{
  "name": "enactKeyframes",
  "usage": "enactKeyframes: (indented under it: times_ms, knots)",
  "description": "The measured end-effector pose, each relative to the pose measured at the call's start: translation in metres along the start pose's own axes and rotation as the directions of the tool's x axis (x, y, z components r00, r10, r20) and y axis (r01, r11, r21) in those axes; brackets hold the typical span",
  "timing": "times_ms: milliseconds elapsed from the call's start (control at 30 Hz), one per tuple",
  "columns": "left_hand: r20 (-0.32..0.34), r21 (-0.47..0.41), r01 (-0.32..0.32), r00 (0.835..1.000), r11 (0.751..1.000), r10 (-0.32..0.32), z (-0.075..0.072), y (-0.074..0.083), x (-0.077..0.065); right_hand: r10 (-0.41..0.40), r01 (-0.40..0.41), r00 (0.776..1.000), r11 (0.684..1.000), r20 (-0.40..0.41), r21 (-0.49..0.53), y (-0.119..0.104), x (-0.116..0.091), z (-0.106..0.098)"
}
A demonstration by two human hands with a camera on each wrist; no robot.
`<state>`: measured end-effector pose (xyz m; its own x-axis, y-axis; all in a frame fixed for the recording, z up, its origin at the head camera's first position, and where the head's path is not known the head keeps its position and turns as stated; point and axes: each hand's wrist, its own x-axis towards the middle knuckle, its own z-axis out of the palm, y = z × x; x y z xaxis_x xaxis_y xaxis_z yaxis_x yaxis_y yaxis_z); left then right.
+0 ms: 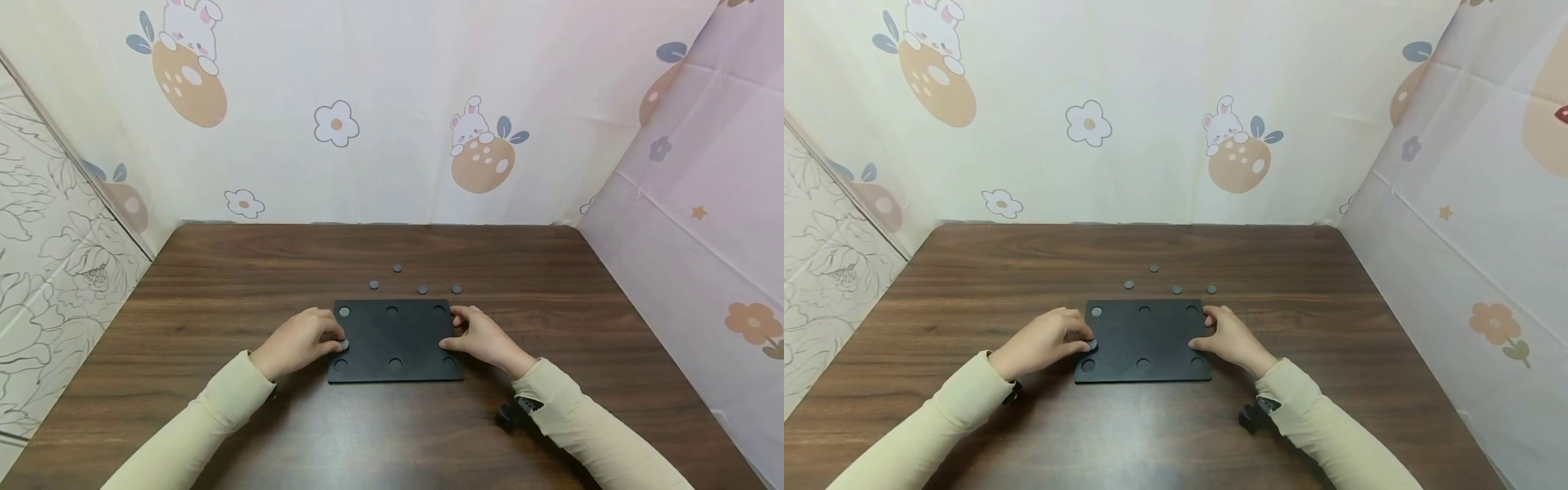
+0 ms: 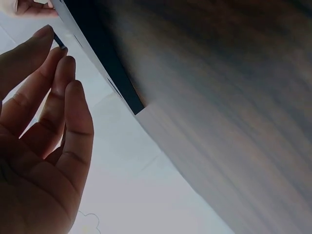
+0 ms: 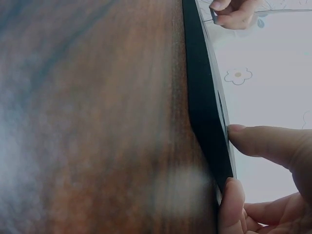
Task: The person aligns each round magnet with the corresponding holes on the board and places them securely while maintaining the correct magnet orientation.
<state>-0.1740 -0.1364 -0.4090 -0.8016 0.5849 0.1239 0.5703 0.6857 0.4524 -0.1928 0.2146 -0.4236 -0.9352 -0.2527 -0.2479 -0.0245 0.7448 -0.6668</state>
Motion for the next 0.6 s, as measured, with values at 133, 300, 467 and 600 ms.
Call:
enactKeyframes:
  times_ms: [133, 300, 467, 600]
  knots:
    - [0.015, 0.012, -0.007, 1.000, 1.000, 0.006, 0.001, 0.001, -0.005, -0.013, 0.013, 1.000, 1.000, 0.007, 0.009, 0.001, -0.001, 0.000]
    - [0.029, 0.024, -0.020, 0.999, 1.000, 0.019, 0.003, 0.002, -0.010, -0.032, 0.032, 0.999, 0.999, 0.014, 0.022, 0.002, -0.003, 0.000]
    - [0.032, 0.028, -0.027, 0.999, 0.999, 0.026, 0.005, 0.002, -0.012, -0.035, 0.035, 0.999, 0.999, 0.011, 0.026, 0.003, -0.002, 0.000]
    - [0.027, 0.032, -0.043, 0.999, 0.999, 0.042, 0.006, 0.001, -0.013, -0.033, 0.033, 0.999, 0.999, 0.010, 0.028, 0.003, -0.002, 0.000]
